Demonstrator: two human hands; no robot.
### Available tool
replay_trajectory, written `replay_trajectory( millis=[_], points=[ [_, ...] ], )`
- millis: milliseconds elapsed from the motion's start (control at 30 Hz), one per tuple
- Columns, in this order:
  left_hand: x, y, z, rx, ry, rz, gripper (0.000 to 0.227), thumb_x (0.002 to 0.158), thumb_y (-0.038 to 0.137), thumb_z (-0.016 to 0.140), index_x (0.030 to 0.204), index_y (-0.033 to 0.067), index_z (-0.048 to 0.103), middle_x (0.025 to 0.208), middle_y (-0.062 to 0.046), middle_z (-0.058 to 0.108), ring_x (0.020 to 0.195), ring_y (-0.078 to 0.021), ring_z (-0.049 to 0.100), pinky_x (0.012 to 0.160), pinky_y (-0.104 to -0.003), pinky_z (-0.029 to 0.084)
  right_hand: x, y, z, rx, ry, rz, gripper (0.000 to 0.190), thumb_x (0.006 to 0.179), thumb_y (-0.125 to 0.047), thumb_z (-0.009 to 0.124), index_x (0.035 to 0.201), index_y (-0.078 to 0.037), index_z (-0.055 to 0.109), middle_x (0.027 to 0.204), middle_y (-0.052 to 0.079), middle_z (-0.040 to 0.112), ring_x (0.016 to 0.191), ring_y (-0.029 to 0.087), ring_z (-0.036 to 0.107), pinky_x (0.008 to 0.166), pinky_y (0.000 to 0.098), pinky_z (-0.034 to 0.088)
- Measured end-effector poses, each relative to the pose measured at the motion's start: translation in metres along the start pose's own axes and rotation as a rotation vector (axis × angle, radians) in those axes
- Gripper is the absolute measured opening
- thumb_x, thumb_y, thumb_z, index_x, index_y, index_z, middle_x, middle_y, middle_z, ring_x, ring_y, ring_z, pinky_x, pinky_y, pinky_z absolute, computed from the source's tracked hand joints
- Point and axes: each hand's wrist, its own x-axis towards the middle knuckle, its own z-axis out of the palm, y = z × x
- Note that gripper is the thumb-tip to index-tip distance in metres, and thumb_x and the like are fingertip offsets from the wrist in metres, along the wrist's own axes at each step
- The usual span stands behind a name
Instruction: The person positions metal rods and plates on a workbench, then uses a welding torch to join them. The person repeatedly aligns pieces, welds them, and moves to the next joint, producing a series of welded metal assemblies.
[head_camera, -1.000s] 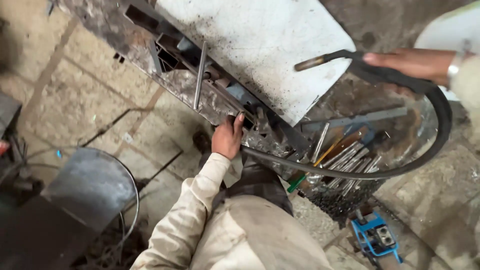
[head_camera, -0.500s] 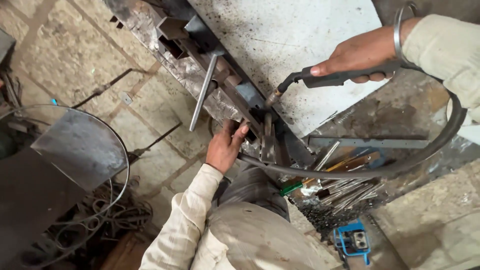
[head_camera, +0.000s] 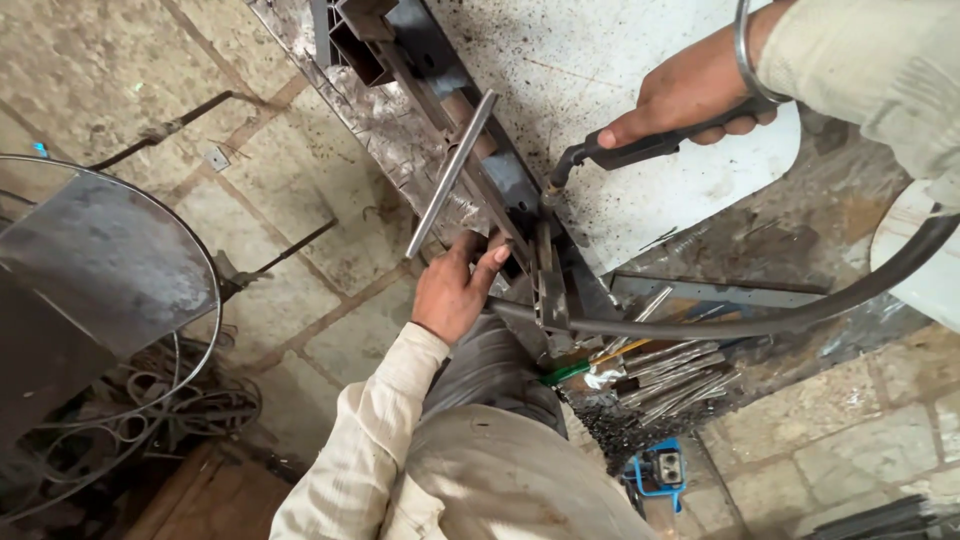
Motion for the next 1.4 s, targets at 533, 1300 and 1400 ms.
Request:
replay_trajectory(
  millis=[533, 1300, 1400],
  points=[
    [0.002, -0.006, 0.001, 0.009, 0.0, 0.017, 0.055, 0.096, 0.057, 0.057, 0.116, 0.0061, 0.065, 0.086, -0.023, 0.071, 0.086, -0.0448, 0.068, 0.074, -0.053, 0.051, -0.001, -0.033, -0.01, -0.114, -0.032, 0.05, 0.078, 0.093, -0.078, 0.043, 0.063, -0.006, 0.049, 0.053, 0.007, 0.04, 0.043, 0.022, 0.04, 0.044, 0.0409, 0.035],
    [0.001, -0.008, 0.004, -0.046, 0.039, 0.047, 0.054, 0.097, 0.056, 0.057, 0.115, 0.0049, 0.065, 0.087, -0.024, 0.072, 0.086, -0.0461, 0.068, 0.074, -0.054, 0.05, -0.011, -0.032, -0.009, -0.042, -0.023, 0.049, 0.075, 0.092, -0.074, 0.045, 0.062, -0.005, 0.048, 0.053, 0.007, 0.041, 0.043, 0.022, 0.038, 0.045, 0.0416, 0.034],
    [0.001, -0.008, 0.005, -0.033, 0.041, 0.053, 0.055, 0.097, 0.056, 0.057, 0.115, 0.005, 0.066, 0.087, -0.024, 0.072, 0.086, -0.0459, 0.068, 0.074, -0.054, 0.051, -0.013, -0.032, -0.006, -0.052, 0.0, 0.05, 0.074, 0.094, -0.074, 0.044, 0.062, -0.007, 0.047, 0.053, 0.005, 0.038, 0.043, 0.021, 0.035, 0.045, 0.0402, 0.032]
  ],
)
